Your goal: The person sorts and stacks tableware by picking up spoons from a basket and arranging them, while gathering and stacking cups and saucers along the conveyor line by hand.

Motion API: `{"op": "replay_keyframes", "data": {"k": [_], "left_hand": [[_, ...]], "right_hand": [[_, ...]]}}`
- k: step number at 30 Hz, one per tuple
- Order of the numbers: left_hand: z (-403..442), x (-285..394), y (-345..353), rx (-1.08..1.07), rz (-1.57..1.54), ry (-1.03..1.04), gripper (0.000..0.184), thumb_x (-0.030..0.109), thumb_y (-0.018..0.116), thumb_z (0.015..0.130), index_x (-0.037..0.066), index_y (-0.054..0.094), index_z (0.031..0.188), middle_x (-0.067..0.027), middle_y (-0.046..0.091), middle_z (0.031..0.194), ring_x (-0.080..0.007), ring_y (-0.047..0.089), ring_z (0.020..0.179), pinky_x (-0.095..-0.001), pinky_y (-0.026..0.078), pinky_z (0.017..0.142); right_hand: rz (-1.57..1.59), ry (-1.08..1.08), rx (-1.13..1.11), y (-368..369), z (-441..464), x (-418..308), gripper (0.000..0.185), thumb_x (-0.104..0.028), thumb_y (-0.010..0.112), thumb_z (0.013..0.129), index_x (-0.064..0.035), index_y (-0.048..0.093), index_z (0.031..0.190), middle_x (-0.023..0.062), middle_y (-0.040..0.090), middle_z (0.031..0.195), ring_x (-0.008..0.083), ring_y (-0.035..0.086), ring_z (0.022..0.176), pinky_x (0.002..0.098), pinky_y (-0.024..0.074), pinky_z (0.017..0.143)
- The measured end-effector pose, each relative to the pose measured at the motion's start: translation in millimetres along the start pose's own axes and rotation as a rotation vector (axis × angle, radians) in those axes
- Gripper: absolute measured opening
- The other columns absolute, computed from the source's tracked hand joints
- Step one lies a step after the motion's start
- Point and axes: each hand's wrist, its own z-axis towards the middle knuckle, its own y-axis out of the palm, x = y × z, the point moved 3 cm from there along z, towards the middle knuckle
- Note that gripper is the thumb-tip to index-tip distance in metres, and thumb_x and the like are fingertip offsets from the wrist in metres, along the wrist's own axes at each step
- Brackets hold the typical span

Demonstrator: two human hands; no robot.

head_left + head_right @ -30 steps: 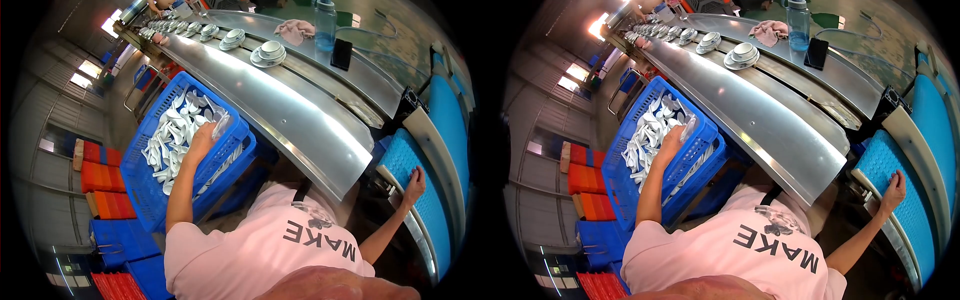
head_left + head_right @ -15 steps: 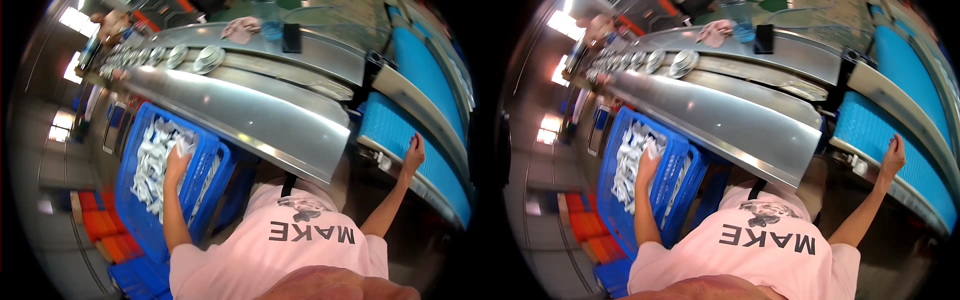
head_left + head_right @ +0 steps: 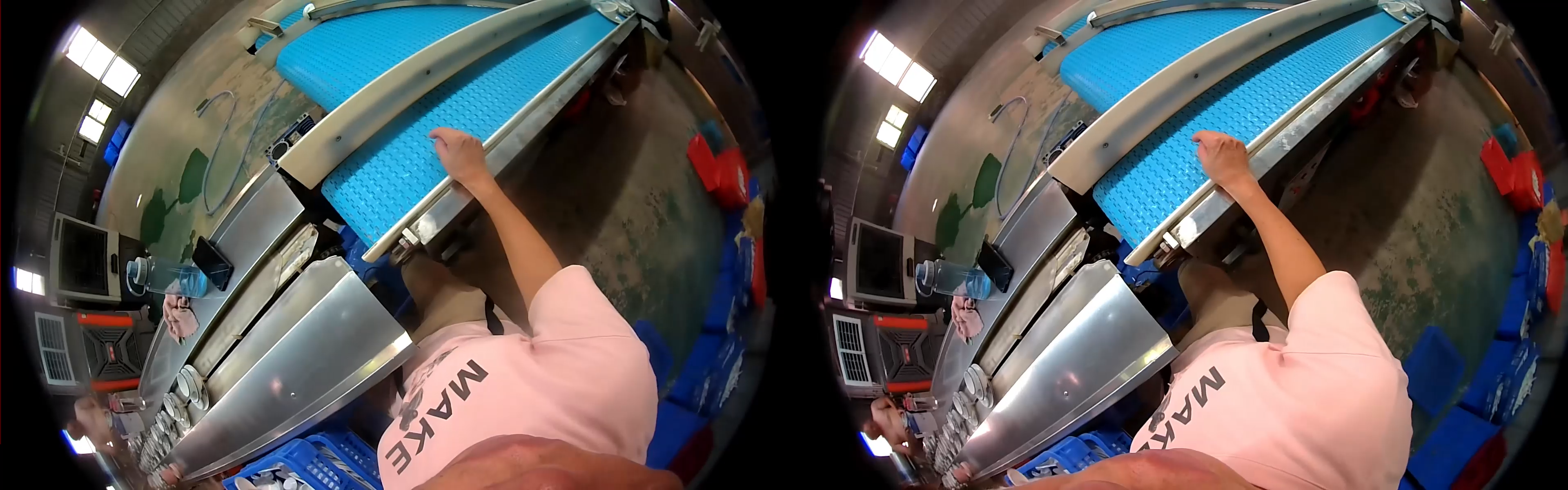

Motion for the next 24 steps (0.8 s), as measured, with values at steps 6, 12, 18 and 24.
{"op": "replay_keyframes", "data": {"k": [6,12,18,24], "left_hand": [[84.2,86.9,-128.5,-0.418,-1.342,-0.056,0.037,0.016,0.051,0.08,-0.002,0.05,0.112,-0.0212,0.052,0.113,-0.0338,0.051,0.101,-0.0398,0.039,0.085],[56.9,197.4,-134.9,-0.48,-1.563,0.564,0.034,0.005,0.056,0.069,0.0,0.053,0.102,-0.0187,0.056,0.093,-0.0376,0.052,0.086,-0.0432,0.041,0.076],[44.3,208.3,-138.1,-0.399,-1.596,0.56,0.04,0.003,0.06,0.064,0.003,0.052,0.103,-0.015,0.055,0.089,-0.0347,0.049,0.087,-0.0423,0.037,0.08],[25.6,202.6,-143.5,-0.206,-1.561,0.384,0.049,0.017,0.071,0.062,0.005,0.053,0.106,-0.0125,0.057,0.096,-0.0314,0.051,0.092,-0.0407,0.035,0.085]], "right_hand": [[0.014,-0.019,-0.001,1.9,-1.5,2.1,0.015,-0.013,0.051,0.077,-0.0073,0.062,0.086,0.0126,0.063,0.082,0.0304,0.06,0.075,0.0385,0.0484,0.067],[0.008,-0.019,-0.001,4.5,-1.8,6.3,0.016,-0.014,0.05,0.078,-0.0074,0.062,0.086,0.0123,0.063,0.082,0.0302,0.06,0.076,0.0389,0.0483,0.068],[0.008,0.032,-0.019,3.4,0.2,1.7,0.016,-0.014,0.049,0.078,-0.008,0.062,0.086,0.0115,0.063,0.083,0.0302,0.06,0.076,0.0388,0.0483,0.068],[-0.088,0.039,0.007,8.2,-1.0,6.0,0.017,-0.013,0.048,0.077,-0.0092,0.063,0.085,0.0128,0.063,0.084,0.031,0.06,0.078,0.0389,0.0482,0.069]]}}
